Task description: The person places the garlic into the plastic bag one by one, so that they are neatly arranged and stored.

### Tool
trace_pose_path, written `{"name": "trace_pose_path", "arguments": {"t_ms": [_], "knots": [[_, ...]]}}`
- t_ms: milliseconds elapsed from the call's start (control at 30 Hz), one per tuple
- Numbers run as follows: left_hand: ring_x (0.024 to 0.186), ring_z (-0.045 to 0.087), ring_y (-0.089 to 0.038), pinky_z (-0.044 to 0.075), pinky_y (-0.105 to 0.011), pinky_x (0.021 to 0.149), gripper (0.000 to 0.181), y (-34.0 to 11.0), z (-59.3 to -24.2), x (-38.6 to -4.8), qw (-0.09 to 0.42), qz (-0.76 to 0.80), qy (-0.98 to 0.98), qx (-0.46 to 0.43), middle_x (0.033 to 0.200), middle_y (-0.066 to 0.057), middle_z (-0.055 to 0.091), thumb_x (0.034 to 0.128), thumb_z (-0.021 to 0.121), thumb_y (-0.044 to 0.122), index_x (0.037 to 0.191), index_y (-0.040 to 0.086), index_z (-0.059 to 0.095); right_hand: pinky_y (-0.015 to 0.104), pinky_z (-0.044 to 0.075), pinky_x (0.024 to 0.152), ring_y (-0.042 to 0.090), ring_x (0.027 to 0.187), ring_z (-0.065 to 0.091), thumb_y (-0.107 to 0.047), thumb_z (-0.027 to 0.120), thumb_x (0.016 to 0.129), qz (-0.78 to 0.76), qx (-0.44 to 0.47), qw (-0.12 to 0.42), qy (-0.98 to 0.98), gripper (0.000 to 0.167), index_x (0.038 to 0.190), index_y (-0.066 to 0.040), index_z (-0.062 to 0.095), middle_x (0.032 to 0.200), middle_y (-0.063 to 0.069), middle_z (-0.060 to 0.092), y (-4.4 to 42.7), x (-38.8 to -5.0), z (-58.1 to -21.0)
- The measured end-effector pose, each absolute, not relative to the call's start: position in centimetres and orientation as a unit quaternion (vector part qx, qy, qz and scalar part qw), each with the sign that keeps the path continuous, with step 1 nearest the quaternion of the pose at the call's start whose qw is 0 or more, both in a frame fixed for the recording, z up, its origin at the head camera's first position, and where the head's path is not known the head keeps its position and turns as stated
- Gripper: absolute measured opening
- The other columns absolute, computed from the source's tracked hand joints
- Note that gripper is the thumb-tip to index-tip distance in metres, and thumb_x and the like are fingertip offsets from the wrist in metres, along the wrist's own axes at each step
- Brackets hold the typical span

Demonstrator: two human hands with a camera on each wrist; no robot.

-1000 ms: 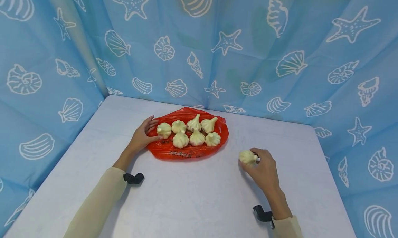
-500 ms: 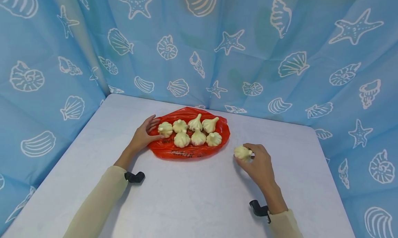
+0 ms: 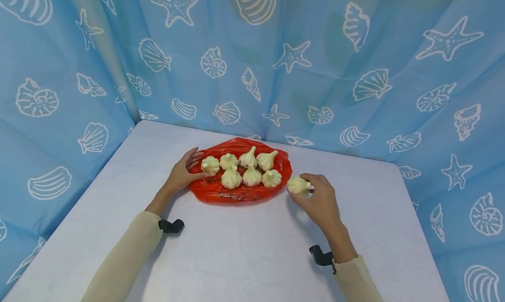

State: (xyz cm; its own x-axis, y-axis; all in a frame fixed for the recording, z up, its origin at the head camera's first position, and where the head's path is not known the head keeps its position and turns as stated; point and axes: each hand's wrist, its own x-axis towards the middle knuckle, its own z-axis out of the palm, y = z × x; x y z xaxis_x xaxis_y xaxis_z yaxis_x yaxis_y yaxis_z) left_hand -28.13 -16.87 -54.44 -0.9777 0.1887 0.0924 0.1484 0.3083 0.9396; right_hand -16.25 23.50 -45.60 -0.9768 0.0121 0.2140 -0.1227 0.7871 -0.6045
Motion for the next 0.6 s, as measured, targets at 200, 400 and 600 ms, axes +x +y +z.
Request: {"name": "trace_pose_path", "arguments": {"t_ms": [200, 400, 600], "knots": [[0.134, 0.043, -0.020, 0.038, -0.039, 0.109, 0.108, -16.9, -54.5, -28.1, 0.013, 0.578, 0.810, 0.097, 0.146, -0.002, 0.046, 0.0696, 0.086, 0.046, 0.154, 0.015, 0.027, 0.048, 0.056, 0.082, 0.027, 0.108, 0.057, -0.032, 0.087, 0.073, 0.340, 0.056, 0.124, -0.930, 0.065, 0.126, -0.007, 0.058, 0.123, 0.010, 0.061, 22.0, -17.0, -44.6], [0.134, 0.043, -0.020, 0.038, -0.039, 0.108, 0.107, -16.9, -54.4, -28.0, 0.017, 0.578, 0.810, 0.096, 0.146, -0.002, 0.046, 0.0702, 0.086, 0.045, 0.154, 0.015, 0.027, 0.046, 0.057, 0.079, 0.028, 0.106, 0.060, -0.033, 0.086, 0.074, 0.339, 0.050, 0.115, -0.932, 0.062, 0.124, -0.009, 0.058, 0.123, 0.010, 0.062, 20.4, -17.7, -43.9], [0.134, 0.044, -0.019, 0.038, -0.038, 0.108, 0.107, -16.8, -54.3, -28.1, 0.014, 0.583, 0.806, 0.100, 0.145, -0.001, 0.046, 0.0706, 0.086, 0.043, 0.154, 0.015, 0.026, 0.045, 0.058, 0.078, 0.029, 0.105, 0.062, -0.034, 0.086, 0.074, 0.342, 0.056, 0.109, -0.932, 0.064, 0.126, -0.008, 0.059, 0.127, 0.011, 0.060, 18.8, -18.2, -43.1]]}}
